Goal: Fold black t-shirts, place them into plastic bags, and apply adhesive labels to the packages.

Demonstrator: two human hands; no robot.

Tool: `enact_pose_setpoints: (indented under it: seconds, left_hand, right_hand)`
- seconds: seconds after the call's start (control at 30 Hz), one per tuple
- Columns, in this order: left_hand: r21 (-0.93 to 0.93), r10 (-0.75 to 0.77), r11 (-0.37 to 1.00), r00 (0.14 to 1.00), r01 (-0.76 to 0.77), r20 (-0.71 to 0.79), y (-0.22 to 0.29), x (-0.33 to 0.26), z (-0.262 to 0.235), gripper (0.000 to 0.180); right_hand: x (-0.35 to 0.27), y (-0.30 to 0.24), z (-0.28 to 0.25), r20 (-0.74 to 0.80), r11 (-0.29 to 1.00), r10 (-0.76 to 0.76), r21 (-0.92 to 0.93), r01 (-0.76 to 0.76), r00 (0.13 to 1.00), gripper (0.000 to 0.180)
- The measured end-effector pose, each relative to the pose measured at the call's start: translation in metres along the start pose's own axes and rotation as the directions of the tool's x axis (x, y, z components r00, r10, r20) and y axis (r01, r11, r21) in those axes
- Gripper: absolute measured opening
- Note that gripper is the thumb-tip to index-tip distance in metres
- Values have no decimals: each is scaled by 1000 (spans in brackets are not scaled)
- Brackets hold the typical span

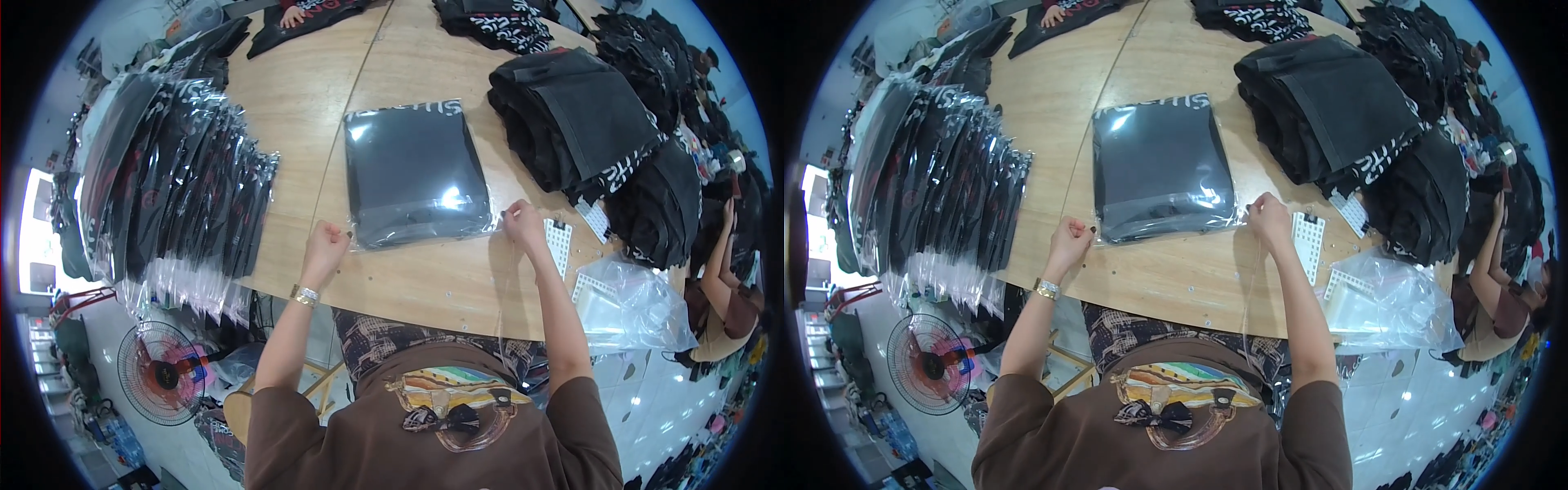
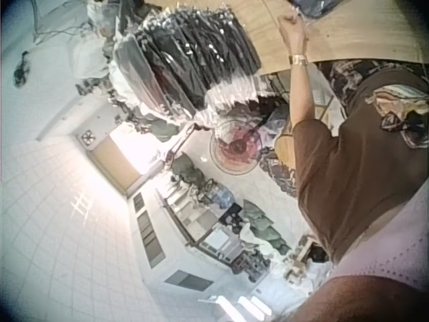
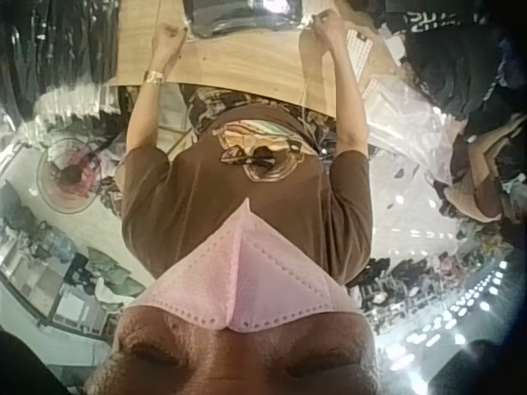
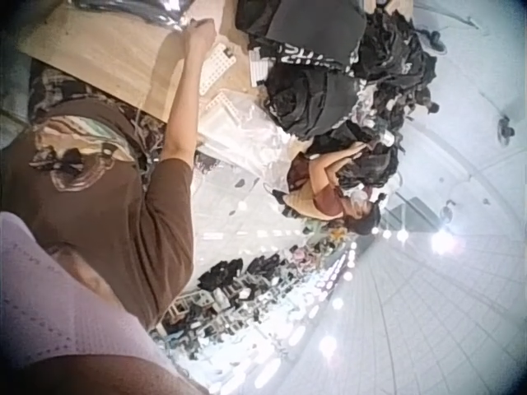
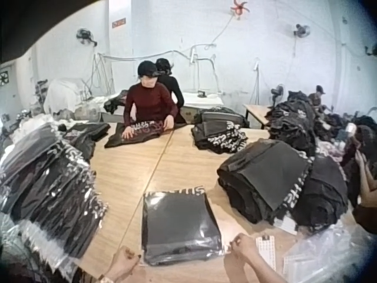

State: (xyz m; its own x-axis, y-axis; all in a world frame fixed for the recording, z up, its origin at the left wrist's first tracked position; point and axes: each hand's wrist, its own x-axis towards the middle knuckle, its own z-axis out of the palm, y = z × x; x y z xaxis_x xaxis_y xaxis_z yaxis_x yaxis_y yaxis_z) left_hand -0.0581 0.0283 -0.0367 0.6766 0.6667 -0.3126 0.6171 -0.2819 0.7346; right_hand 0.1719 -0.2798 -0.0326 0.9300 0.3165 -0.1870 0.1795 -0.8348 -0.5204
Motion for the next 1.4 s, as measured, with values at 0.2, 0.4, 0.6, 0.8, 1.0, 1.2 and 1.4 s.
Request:
enact_pose_setpoints:
  seconds: [0.2,0.4,0.6,0.8,1.0,1.2,1.4]
  left_hand:
    - [453,646,738,718,-499,-261,61,-20,21,42]
    - [638,501,693,860,-336,-91,21,-8,39,59]
    - [-676,0,606,850,-420,-527,-25,19,37,50]
    - [-610,52,650,827,-454,-560,-28,21,38,46]
    - [-683,13,587,849,-435,-529,-32,15,34,43]
    - [-757,-9,424,834,-496,-552,-34,23,36,39]
    - [-607,-40,659,785,-444,-618,-19,15,35,43]
  right_hand:
    - [3,-47,32,-270,987,-147,19,158,952,45]
    - [54,-36,39,27,986,-25,167,20,999,46]
    - [127,-96,-41,72,896,-210,413,162,975,23]
    - [68,-251,-133,-257,781,-621,-287,555,741,18]
    - [-52,-241,-46,-224,471,-868,-652,594,443,19]
    - [-167,-137,43,163,509,-796,-342,790,583,14]
    - [-184,-48,36,150,825,-560,11,565,815,15]
